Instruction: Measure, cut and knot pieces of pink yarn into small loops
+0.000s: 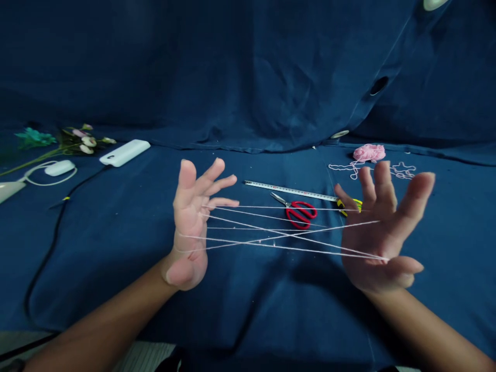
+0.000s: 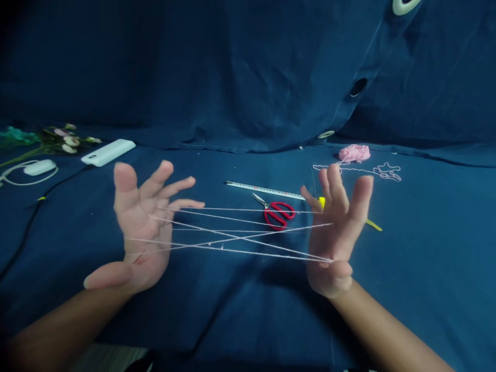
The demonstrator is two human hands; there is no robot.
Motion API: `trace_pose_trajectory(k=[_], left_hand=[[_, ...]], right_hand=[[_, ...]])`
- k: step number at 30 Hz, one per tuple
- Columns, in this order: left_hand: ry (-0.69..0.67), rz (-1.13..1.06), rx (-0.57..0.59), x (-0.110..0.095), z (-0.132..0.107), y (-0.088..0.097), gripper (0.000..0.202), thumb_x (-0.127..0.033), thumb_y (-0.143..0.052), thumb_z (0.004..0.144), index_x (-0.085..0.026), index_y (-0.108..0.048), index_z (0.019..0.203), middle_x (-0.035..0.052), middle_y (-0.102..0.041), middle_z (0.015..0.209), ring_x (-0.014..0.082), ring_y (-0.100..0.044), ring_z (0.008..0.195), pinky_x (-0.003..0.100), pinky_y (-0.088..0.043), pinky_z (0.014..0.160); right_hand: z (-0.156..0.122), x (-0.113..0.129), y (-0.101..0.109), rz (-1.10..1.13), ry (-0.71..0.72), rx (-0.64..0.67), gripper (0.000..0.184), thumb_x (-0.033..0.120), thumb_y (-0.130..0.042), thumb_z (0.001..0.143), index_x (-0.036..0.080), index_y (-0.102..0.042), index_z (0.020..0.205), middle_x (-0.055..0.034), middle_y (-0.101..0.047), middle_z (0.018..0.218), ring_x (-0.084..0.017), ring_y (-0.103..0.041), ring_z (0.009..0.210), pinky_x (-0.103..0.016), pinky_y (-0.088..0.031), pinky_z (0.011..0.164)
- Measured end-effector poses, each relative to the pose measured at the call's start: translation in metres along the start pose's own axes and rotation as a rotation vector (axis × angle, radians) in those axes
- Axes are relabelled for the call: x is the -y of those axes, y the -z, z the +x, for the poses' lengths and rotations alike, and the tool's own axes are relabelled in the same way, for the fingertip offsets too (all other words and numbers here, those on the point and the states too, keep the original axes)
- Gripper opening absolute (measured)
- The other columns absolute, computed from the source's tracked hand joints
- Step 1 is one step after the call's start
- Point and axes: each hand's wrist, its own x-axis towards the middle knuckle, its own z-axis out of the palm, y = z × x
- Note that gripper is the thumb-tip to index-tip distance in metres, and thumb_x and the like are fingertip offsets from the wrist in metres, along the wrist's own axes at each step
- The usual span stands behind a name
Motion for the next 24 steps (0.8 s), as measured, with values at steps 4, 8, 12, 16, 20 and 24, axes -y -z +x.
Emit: trace_pose_trajectory(k=[4, 8, 12, 16, 20, 24], left_hand=[[0.029, 0.034, -0.096, -0.001, -0.002, -0.004, 0.102, -0.096, -0.039, 0.079, -0.034, -0.032, 0.161, 0.0093, -0.043, 0.162, 0.0387, -0.049, 0.141, 0.057, -0.05, 0.107], [-0.021, 0.093, -0.098, 0.0, -0.002, -0.005, 0.102, -0.096, -0.028, 0.081, -0.034, -0.03, 0.162, 0.0072, -0.043, 0.162, 0.0368, -0.043, 0.146, 0.057, -0.042, 0.115], [-0.061, 0.116, -0.073, 0.004, -0.002, -0.001, 0.098, -0.093, -0.016, 0.085, -0.036, -0.029, 0.163, 0.0056, -0.047, 0.16, 0.0322, -0.055, 0.129, 0.055, -0.046, 0.106], [-0.016, 0.103, -0.062, 0.0, -0.001, 0.002, 0.09, -0.087, -0.025, 0.092, -0.034, -0.029, 0.164, 0.0084, -0.056, 0.15, 0.0235, -0.063, 0.099, 0.042, -0.056, 0.08], [0.117, -0.055, -0.057, -0.012, 0.006, -0.001, 0.077, -0.079, -0.033, 0.097, -0.038, -0.033, 0.162, 0.0059, -0.045, 0.159, 0.0204, -0.061, 0.097, 0.033, -0.06, 0.067], [0.22, -0.134, -0.116, -0.02, 0.014, -0.004, 0.074, -0.079, -0.032, 0.097, -0.039, -0.042, 0.158, 0.0023, -0.035, 0.167, 0.025, -0.059, 0.113, 0.032, -0.062, 0.07]], right_hand=[[0.001, 0.004, 0.001, 0.002, -0.001, 0.017, 0.093, 0.083, -0.05, 0.079, 0.046, -0.029, 0.161, 0.002, -0.035, 0.168, -0.037, -0.024, 0.159, -0.072, -0.03, 0.119], [0.001, 0.004, -0.001, -0.024, 0.02, 0.002, 0.093, 0.083, -0.049, 0.079, 0.043, -0.03, 0.162, 0.0019, -0.037, 0.167, -0.037, -0.022, 0.159, -0.072, -0.026, 0.121], [-0.001, 0.001, -0.003, -0.079, 0.001, -0.021, 0.089, 0.083, -0.044, 0.081, 0.046, -0.032, 0.161, 0.0035, -0.042, 0.163, -0.037, -0.028, 0.157, -0.071, -0.026, 0.121], [-0.006, -0.004, -0.007, -0.083, 0.005, -0.059, 0.086, 0.08, -0.045, 0.083, 0.044, -0.034, 0.16, 0.001, -0.047, 0.16, -0.037, -0.032, 0.155, -0.07, -0.027, 0.121], [-0.013, -0.012, -0.01, -0.049, 0.001, -0.081, 0.08, 0.068, -0.047, 0.088, 0.038, -0.037, 0.161, -0.0028, -0.048, 0.16, -0.036, -0.034, 0.154, -0.069, -0.028, 0.121], [-0.018, -0.02, -0.012, -0.057, -0.007, -0.053, 0.078, 0.067, -0.044, 0.091, 0.035, -0.034, 0.162, -0.0043, -0.047, 0.161, -0.036, -0.034, 0.154, -0.071, -0.027, 0.12]])
